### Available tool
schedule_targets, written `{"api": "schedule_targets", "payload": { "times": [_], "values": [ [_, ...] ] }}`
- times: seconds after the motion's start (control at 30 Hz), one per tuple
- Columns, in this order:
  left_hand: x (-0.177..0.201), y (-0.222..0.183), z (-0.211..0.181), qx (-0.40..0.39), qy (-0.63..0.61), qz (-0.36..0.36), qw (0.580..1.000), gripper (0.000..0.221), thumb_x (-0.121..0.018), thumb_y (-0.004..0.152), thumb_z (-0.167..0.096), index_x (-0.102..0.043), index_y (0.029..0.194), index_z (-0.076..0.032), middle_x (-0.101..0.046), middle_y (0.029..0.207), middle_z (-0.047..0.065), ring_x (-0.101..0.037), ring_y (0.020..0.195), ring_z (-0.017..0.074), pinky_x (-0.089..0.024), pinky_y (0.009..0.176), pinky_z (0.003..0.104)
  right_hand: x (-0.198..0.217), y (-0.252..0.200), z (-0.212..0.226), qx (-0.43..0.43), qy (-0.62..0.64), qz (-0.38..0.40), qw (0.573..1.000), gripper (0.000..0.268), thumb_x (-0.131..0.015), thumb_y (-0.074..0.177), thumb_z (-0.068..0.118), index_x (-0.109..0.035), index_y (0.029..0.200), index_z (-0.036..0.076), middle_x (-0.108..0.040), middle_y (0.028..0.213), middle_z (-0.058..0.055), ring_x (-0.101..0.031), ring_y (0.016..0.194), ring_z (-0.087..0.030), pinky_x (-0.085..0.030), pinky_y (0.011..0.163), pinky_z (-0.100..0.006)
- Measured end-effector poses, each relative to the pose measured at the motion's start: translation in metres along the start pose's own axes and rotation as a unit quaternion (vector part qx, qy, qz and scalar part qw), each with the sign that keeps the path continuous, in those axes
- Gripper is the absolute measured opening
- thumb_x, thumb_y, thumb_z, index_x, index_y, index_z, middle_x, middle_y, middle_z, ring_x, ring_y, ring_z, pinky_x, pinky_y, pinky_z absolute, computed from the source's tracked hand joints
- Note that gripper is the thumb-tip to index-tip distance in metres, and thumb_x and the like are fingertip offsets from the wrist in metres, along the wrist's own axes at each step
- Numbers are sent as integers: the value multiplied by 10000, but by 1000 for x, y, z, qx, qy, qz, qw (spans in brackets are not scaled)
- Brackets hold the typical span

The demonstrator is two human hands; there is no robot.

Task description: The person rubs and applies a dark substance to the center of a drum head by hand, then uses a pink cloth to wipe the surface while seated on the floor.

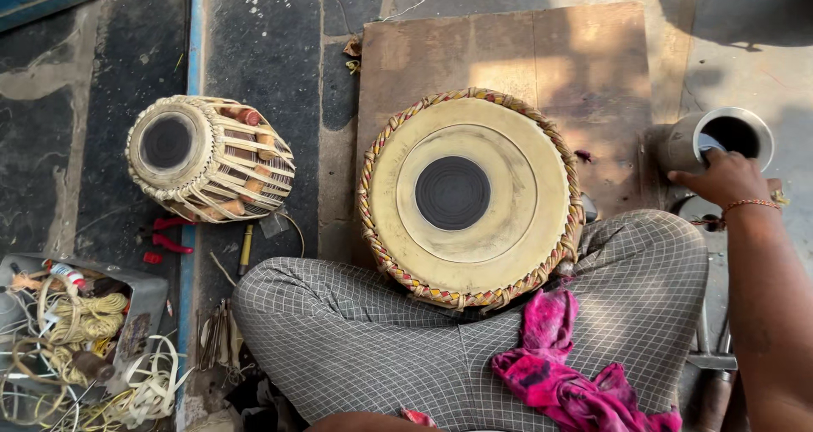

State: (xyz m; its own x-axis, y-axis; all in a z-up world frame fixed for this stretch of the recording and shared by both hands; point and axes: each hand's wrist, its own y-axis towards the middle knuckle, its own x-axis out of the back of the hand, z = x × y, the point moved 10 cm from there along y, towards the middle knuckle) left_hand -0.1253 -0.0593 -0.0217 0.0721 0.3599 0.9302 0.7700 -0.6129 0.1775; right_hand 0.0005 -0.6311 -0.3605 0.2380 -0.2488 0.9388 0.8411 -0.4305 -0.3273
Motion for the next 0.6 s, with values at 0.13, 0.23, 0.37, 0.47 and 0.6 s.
{"api": "schedule_targets", "payload": {
  "times": [0.13,0.23,0.37,0.47,0.6],
  "values": [
    [4,18,-1,-44,-42,30,998,390,-624,964,-317,-596,1284,-96,-612,1347,95,-572,1248,273,-395,1040,486,-7,4,-4,-21,-48,43,998,869,-803,745,665,-675,1401,109,-658,1421,-179,-588,1323,-397,-410,1067,-659],
    [0,49,-21,-99,-108,79,986,313,-647,966,-261,-640,1230,-94,-659,1291,88,-623,1196,259,-450,1011,450,-4,-3,-3,-58,-40,138,988,831,-792,751,667,-671,1389,149,-650,1441,-123,-581,1341,-358,-410,1072,-651],
    [-7,78,-80,-181,-346,183,902,214,-677,969,-188,-698,1158,-90,-722,1216,78,-691,1127,241,-524,971,400,58,-26,2,25,150,31,988,809,-811,774,577,-639,1467,198,-681,1374,-202,-608,1291,-398,-468,1096,-509],
    [30,108,-56,-179,-403,122,889,146,-700,971,-132,-741,1104,-88,-769,1160,71,-742,1075,228,-580,941,364,119,-57,-21,-41,268,-5,963,757,-805,799,436,-610,1497,215,-636,1409,-223,-642,1242,-391,-521,999,-495],
    [55,157,71,32,-194,-53,979,172,-666,981,-132,-748,1132,-120,-768,1180,53,-736,1142,233,-573,978,379,209,-105,-6,28,364,-106,925,622,-780,917,269,-605,1494,116,-590,1471,-211,-557,1375,-335,-465,1071,-449]
  ]
}}
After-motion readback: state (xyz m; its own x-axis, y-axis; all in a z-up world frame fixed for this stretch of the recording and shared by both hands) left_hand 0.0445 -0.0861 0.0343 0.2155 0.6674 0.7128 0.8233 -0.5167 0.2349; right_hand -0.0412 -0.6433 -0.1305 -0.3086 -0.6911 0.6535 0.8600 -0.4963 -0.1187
